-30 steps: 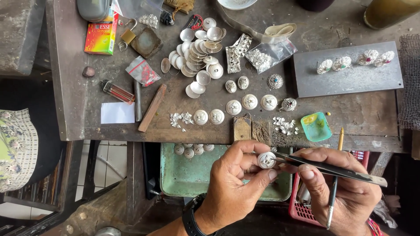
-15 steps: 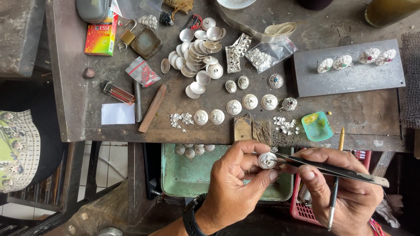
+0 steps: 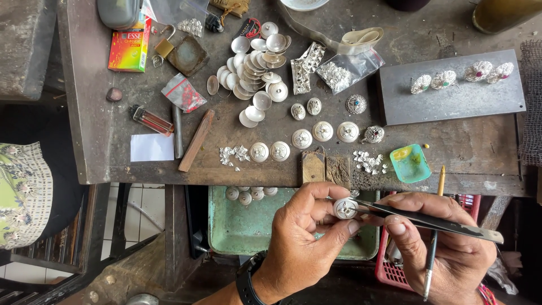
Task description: A person is working at a jewelry workbench, applying a substance to small silver decorative components with a brush and using tweezers to manipulate them.
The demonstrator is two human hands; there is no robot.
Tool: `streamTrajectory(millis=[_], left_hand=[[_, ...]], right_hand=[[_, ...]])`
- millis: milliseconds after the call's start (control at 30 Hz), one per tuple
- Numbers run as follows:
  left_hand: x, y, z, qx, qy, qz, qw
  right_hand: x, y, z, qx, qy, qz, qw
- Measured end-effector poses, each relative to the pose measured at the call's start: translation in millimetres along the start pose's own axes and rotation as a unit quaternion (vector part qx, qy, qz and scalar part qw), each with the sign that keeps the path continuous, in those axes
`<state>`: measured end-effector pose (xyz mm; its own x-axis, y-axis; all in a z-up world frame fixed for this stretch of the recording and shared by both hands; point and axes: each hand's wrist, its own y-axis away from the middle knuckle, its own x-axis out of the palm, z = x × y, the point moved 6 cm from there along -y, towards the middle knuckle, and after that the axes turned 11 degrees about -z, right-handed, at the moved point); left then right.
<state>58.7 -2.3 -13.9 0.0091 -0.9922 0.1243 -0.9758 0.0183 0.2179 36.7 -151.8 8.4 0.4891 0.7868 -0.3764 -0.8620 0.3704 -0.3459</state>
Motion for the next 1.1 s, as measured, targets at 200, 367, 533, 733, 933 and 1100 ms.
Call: streamTrajectory(millis=[200, 367, 533, 733, 933, 1100], left_hand=[[0, 0, 0, 0.000, -0.011, -0.006, 1.000], [0, 1, 0, -0.004, -0.004, -0.001, 1.000], [-1, 1, 2, -0.008, -0.030, -0.020, 0.999], [0, 0, -4, 0.007, -0.011, 0.001, 1.000], [-1, 0, -3, 0.011, -0.027, -0.007, 1.000], [-1, 0, -3, 0.007, -0.026, -0.006, 1.000]], right_hand=[[-1, 4, -4, 0.011, -0.047, -0.027, 0.998], [-2, 3, 0, 0.019, -0.067, -0.034, 0.997], [-4, 0, -1, 0.051, -0.149, -0.027, 0.987], [1, 0, 5, 0.058, -0.139, -0.027, 0.988], [4, 0, 3, 0.060, -0.181, -0.015, 0.981], [3, 2, 0, 0.056, -0.166, -0.026, 0.984]])
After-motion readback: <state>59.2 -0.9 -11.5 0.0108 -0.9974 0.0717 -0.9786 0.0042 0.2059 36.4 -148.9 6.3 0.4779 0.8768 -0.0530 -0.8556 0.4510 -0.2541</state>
